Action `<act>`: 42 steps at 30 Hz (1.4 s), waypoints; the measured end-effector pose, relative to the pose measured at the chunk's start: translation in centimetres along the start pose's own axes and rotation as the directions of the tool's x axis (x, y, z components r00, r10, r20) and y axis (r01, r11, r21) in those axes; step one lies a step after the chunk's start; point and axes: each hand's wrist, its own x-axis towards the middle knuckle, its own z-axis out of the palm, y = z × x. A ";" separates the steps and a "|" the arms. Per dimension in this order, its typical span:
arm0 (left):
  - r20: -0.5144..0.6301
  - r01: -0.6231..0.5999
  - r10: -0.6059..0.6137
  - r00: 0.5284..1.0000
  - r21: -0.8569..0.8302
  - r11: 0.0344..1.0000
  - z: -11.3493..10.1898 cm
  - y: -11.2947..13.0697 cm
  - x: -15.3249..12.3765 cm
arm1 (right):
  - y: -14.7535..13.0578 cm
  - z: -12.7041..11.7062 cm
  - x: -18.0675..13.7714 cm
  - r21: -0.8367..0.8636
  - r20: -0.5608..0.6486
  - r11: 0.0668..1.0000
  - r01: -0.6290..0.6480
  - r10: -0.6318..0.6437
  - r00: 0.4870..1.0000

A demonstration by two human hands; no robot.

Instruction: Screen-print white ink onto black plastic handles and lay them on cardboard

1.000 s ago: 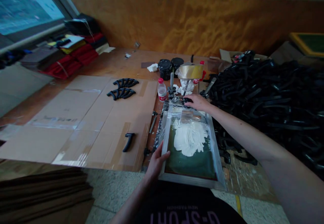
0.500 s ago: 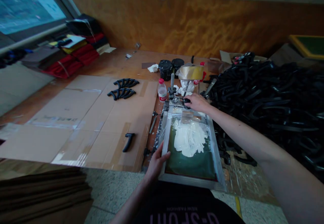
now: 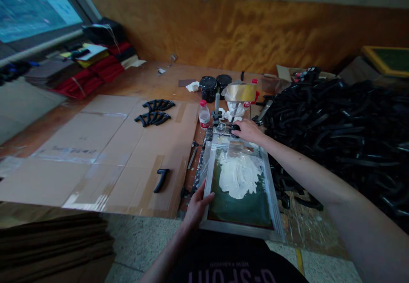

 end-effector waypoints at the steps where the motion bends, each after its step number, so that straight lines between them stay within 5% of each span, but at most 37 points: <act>1: 0.010 0.005 -0.005 1.000 -0.006 1.000 0.0 0.0 0.0 | 0.0 0.1 0.1 0.000 -0.005 1.000 -0.004 0.004 1.000; 5: 0.030 0.028 -0.027 0.999 -0.025 0.999 0.1 0.2 -0.1 | 0.4 -0.1 -0.2 0.085 -0.026 0.996 0.016 -0.014 1.000; 8: 0.014 0.057 -0.057 0.998 -0.029 0.998 0.1 0.2 -0.1 | 1.4 -0.5 -1.7 0.244 -0.163 0.968 0.063 -0.023 0.986; 14: 0.024 0.044 -0.043 0.999 -0.022 0.999 -0.1 0.0 0.0 | 6.2 2.0 -7.6 0.438 -0.420 0.885 -0.159 0.358 0.834; 19: 0.065 0.071 -0.069 0.996 -0.038 0.997 -0.1 0.1 -0.1 | 9.0 8.5 -9.5 0.649 -0.139 0.658 -0.381 0.595 0.792; 23: 0.027 0.074 -0.074 0.997 -0.002 0.997 -0.3 -0.2 0.1 | 8.8 12.3 -8.8 0.874 -0.056 0.393 -0.286 0.666 0.744; 30: 0.044 0.043 -0.044 0.998 0.018 0.999 -0.3 -0.2 0.2 | 8.4 12.9 -8.6 0.965 -0.049 0.208 -0.160 0.742 0.668; 38: -0.011 0.052 -0.052 0.999 -0.041 0.998 0.0 -0.6 0.3 | 8.3 12.4 -8.4 0.955 -0.010 0.201 -0.217 0.756 0.655; 42: -0.014 0.045 -0.046 0.999 -0.080 0.996 0.1 -0.5 0.3 | 8.7 10.6 -9.1 0.862 -0.130 0.411 -0.298 0.745 0.654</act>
